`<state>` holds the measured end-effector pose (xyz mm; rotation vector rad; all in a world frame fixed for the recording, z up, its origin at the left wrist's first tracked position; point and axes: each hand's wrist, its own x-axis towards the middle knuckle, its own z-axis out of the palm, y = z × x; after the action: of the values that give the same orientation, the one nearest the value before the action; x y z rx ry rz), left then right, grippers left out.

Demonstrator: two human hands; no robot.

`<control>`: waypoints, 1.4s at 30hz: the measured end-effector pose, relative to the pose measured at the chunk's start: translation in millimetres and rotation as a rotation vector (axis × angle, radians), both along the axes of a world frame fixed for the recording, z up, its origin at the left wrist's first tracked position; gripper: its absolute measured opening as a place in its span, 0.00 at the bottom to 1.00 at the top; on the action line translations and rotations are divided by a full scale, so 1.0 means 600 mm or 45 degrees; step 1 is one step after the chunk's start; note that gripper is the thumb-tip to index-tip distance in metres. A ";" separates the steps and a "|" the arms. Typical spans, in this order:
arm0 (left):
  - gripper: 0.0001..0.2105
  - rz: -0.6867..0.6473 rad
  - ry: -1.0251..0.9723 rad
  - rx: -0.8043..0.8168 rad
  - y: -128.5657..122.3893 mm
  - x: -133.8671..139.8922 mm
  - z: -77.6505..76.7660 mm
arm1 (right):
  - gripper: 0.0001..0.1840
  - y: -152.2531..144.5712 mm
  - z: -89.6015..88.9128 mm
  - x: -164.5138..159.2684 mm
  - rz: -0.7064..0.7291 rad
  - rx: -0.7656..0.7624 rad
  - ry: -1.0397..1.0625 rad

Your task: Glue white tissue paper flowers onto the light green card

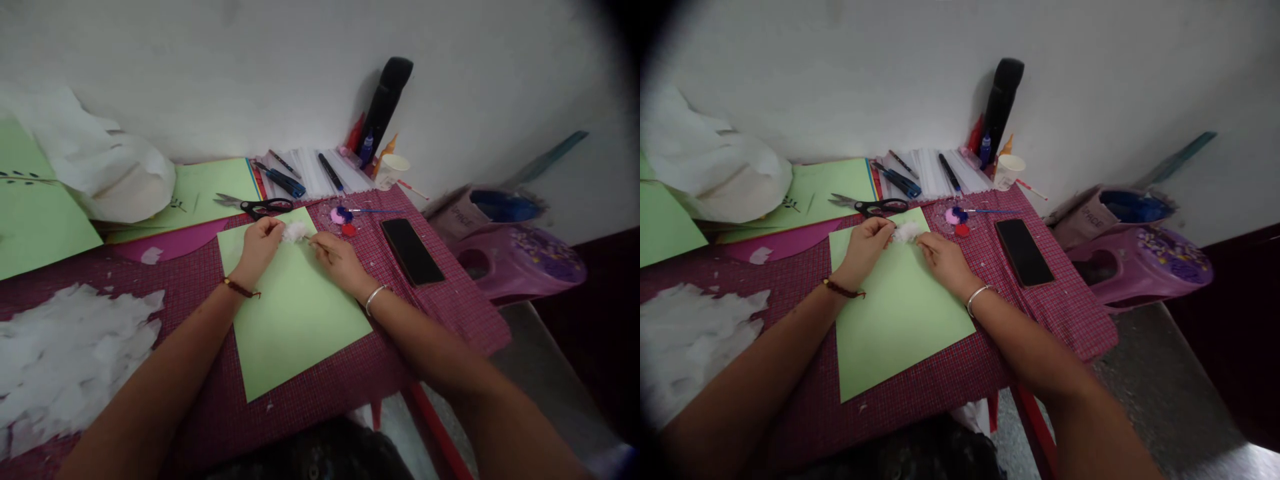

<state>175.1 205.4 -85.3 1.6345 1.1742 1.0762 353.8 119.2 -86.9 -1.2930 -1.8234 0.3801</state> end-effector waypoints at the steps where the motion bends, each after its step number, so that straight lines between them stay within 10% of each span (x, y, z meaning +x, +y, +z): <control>1: 0.06 -0.002 0.010 -0.002 -0.002 0.000 0.003 | 0.10 0.000 0.000 0.000 -0.005 -0.006 0.026; 10: 0.05 -0.031 0.063 -0.039 -0.008 0.004 0.011 | 0.12 -0.001 -0.004 0.004 -0.032 -0.165 0.385; 28: 0.04 -0.046 0.084 0.003 -0.008 0.004 0.010 | 0.11 0.003 0.000 -0.006 0.019 -0.128 0.197; 36: 0.04 -0.055 0.080 -0.007 -0.002 0.000 0.002 | 0.13 0.010 0.000 0.012 -0.179 -0.343 1.014; 42: 0.05 -0.057 0.044 -0.020 -0.007 0.003 0.001 | 0.14 0.012 -0.001 0.012 -0.138 -0.370 0.956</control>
<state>177.0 201.4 -84.8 1.6657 1.1599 1.0121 360.8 126.2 -87.6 -1.2045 -1.0846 0.9517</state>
